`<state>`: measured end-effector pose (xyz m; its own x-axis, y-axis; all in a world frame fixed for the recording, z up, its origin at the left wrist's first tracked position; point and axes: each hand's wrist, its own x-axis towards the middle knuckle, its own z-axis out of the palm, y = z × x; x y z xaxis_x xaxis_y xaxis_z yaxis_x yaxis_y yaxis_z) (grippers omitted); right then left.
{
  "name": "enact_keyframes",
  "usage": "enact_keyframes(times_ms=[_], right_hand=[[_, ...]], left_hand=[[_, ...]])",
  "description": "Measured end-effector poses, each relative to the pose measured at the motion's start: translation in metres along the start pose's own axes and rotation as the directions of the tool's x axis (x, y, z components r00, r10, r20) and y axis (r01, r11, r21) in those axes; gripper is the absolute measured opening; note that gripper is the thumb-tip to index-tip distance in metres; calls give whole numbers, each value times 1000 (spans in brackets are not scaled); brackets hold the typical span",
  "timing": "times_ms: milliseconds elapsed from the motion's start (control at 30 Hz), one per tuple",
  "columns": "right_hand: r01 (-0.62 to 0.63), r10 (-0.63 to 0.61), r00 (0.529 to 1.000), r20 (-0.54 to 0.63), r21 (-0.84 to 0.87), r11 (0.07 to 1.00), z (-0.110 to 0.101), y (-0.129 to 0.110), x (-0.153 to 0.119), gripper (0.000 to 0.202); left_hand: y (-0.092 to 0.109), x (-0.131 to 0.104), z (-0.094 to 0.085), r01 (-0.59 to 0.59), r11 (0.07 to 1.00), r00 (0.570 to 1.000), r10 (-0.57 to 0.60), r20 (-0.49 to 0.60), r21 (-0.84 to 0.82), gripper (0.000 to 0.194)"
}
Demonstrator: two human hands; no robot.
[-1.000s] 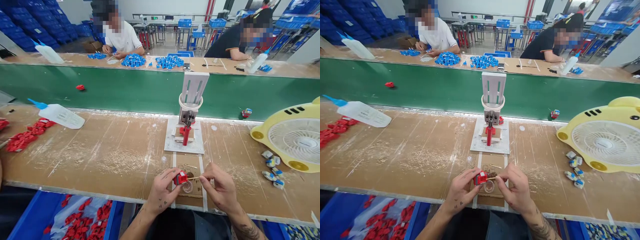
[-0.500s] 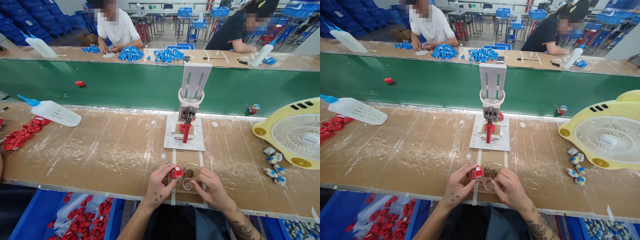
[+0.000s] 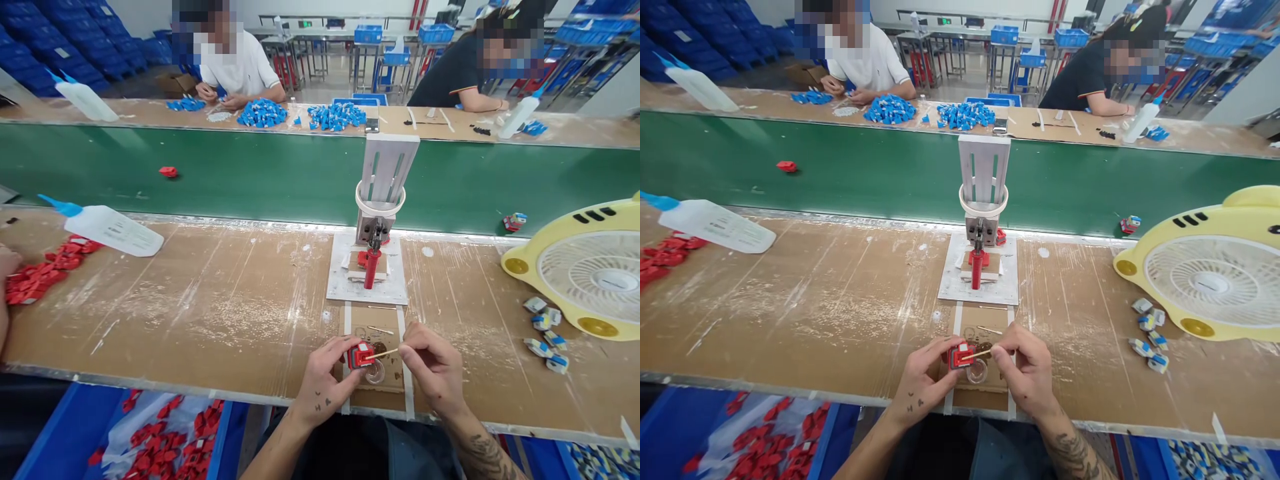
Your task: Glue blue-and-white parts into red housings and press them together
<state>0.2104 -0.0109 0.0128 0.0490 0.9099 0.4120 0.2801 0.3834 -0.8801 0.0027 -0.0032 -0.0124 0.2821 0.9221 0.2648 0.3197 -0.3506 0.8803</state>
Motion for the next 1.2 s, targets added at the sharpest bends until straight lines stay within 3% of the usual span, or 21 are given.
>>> enact_keyframes(times_ms=[333,733,1033,1200], right_hand=[[36,-36,999,5,-42,998,8,-2,1,23],[239,-242,970,22,-256,937,-2,-12,1,19],[282,-269,960,84,-292,914,-5,-14,-4,19],[230,-213,973,91,-258,939,-13,-8,-7,19]], left_hand=[[10,-1,-1,66,998,997,-66,43,-16,30],[7,-2,1,15,998,999,-13,-39,56,26],[5,-3,1,-26,990,998,33,-45,141,24],[1,-3,1,-14,987,996,27,-79,163,24]])
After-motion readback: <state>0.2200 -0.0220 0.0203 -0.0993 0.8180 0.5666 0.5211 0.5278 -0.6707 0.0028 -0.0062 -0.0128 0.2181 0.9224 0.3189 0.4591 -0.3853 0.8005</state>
